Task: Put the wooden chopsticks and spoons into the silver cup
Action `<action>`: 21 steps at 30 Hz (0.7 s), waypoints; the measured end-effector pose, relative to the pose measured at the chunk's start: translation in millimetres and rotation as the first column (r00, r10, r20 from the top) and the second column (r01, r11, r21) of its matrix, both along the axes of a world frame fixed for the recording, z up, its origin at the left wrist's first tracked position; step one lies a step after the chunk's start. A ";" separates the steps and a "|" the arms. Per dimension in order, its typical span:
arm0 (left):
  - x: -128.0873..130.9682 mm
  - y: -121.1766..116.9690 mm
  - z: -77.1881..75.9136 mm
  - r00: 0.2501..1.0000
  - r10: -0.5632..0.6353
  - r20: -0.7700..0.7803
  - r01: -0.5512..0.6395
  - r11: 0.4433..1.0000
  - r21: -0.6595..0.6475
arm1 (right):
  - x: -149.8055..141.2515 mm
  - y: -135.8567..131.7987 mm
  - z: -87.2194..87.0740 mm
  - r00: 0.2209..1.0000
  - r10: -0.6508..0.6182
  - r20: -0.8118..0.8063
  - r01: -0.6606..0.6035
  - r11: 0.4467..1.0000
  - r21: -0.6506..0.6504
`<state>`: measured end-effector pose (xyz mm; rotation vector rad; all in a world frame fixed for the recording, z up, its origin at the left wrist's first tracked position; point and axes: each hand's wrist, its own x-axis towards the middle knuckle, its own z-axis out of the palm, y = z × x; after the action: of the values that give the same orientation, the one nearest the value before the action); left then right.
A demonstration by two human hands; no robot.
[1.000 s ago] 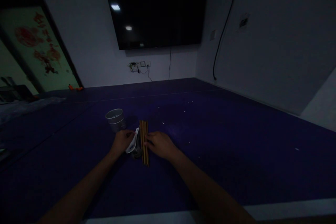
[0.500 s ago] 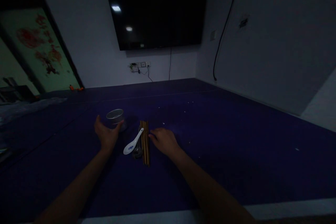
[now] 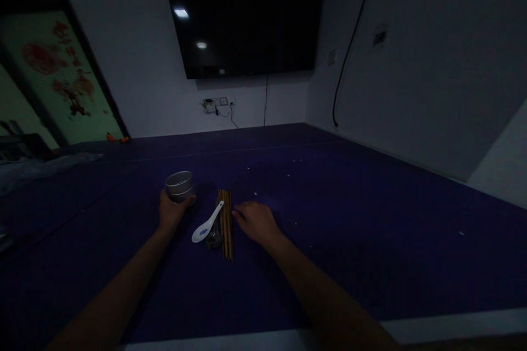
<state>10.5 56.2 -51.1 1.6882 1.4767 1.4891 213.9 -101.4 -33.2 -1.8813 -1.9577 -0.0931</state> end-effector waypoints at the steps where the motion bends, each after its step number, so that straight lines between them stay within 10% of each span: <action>1: 0.5 -1.4 1.6 1.000 0.016 -0.004 -0.016 1.000 0.012 | 0.0 0.0 0.2 1.000 0.001 -0.002 -0.001 1.000 -0.005; 12: 26.1 -57.3 24.7 0.970 -0.201 -0.135 0.231 0.938 0.259 | -1.3 1.0 0.7 0.938 0.056 -0.343 0.035 0.966 0.255; 21: 38.1 -82.8 10.0 0.774 -0.387 -0.501 0.611 0.664 0.431 | -11.7 -2.1 8.4 0.694 0.397 -0.600 -0.085 0.873 0.479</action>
<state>48.6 -26.6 -41.1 2.6016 0.5619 1.4024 202.2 -103.6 -24.8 -1.1122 -1.4808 0.2257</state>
